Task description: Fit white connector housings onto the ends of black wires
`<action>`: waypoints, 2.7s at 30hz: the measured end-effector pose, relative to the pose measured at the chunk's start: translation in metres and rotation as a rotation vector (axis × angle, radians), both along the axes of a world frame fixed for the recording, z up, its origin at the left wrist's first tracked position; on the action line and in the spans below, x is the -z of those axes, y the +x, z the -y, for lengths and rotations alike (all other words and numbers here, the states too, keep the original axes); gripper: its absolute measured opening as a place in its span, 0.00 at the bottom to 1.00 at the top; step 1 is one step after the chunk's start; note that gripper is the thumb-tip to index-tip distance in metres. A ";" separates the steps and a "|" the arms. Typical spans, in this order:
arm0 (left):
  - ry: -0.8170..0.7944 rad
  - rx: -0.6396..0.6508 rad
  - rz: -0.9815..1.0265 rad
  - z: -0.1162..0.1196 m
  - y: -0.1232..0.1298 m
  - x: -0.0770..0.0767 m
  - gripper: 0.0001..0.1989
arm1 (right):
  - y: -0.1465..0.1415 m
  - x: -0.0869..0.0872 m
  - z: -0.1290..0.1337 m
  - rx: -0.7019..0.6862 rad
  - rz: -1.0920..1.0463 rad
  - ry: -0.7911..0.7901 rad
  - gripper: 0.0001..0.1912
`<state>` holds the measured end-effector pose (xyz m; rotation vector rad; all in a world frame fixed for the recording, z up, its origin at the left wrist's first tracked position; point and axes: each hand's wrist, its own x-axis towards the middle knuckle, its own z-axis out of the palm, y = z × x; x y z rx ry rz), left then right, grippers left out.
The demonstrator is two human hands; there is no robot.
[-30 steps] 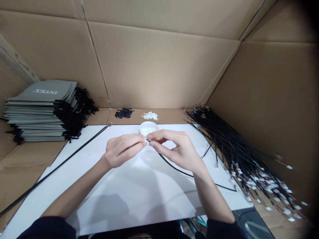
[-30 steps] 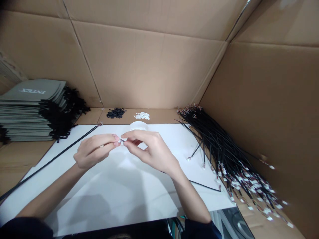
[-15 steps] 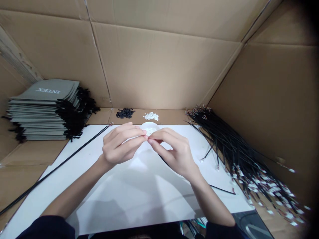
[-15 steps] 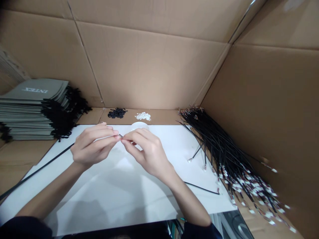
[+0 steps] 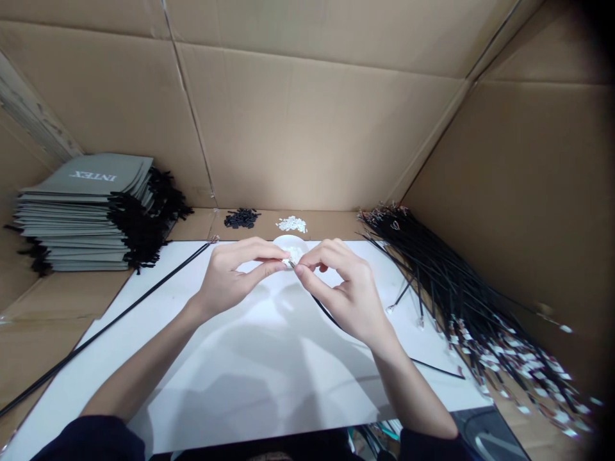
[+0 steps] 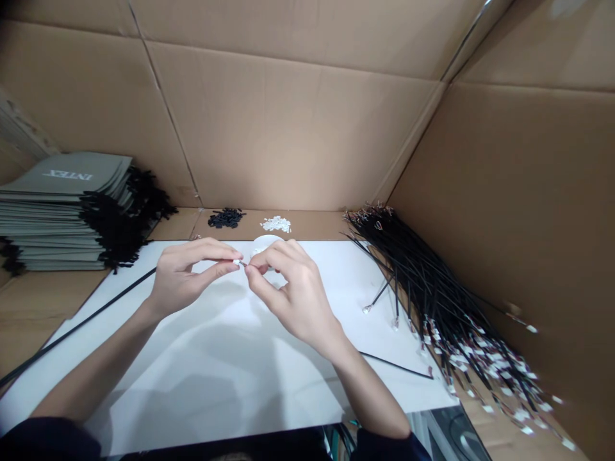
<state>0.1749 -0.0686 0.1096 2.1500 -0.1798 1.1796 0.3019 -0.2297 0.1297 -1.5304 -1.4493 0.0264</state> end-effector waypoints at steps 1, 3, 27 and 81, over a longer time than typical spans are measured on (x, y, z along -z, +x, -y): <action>-0.024 -0.005 0.001 0.001 0.001 0.002 0.04 | 0.000 -0.001 0.000 -0.001 0.013 -0.001 0.08; -0.070 -0.007 -0.008 0.003 0.002 0.005 0.03 | -0.001 -0.002 0.001 0.000 0.035 -0.008 0.08; -0.419 0.128 0.046 0.009 0.010 0.020 0.03 | -0.002 -0.003 0.003 -0.073 0.050 -0.002 0.09; 0.335 -0.504 0.313 -0.013 0.002 0.007 0.07 | 0.019 0.018 -0.008 -0.120 0.135 -0.600 0.12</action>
